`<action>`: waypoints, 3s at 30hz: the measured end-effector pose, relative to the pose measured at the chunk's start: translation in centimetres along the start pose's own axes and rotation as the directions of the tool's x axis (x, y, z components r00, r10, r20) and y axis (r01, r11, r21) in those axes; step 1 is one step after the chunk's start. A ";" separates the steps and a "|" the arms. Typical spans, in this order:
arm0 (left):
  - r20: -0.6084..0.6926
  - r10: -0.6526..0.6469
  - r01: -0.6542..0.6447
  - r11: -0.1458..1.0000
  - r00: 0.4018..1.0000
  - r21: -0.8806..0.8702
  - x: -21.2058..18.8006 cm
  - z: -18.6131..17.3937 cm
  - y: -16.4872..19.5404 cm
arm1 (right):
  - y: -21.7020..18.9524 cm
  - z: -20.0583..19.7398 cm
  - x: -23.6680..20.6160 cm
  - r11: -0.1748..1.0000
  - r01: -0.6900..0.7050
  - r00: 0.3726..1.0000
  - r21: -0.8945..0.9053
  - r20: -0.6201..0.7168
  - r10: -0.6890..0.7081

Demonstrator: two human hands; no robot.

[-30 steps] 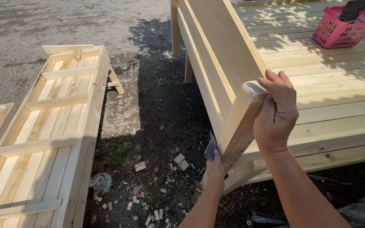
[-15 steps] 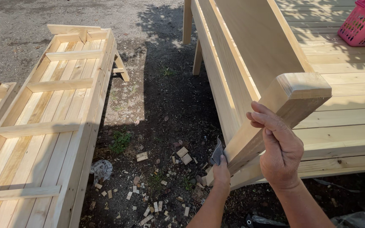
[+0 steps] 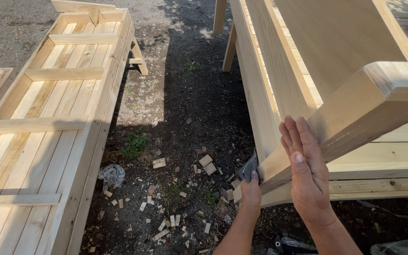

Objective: The person sands a large wooden bed frame outdoors using a sanding block, working along the headboard panel, rails, and corner posts. They move around the frame to sand different surfaces and edges, smoothing the bare wood by hand.

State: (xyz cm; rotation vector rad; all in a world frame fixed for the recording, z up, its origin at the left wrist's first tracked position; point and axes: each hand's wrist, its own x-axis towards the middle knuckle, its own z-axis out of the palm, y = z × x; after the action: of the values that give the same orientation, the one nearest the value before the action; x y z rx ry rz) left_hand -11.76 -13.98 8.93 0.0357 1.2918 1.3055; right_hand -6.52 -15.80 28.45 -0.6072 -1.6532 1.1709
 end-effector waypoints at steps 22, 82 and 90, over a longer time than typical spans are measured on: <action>0.399 0.142 -0.235 0.952 0.906 0.195 2.3 -2.9 4.7 | 0.7 1.2 -0.4 0.998 0.061 0.997 -0.017 -0.049 -0.062; 0.645 0.320 -0.545 0.818 0.694 0.181 5.6 -3.3 4.5 | 3.3 3.1 1.8 0.884 -0.004 0.995 -0.467 -0.088 -0.042; 0.658 0.293 -0.598 0.743 0.694 0.300 5.6 -3.2 4.8 | 4.6 2.5 1.9 0.941 -0.020 0.999 -0.338 -0.050 0.004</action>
State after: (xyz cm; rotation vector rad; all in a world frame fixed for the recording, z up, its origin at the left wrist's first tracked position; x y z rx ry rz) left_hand -18.67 -10.24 7.15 1.1279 1.0679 1.1915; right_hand -10.14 -13.38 24.98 -0.8548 -1.8265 0.8758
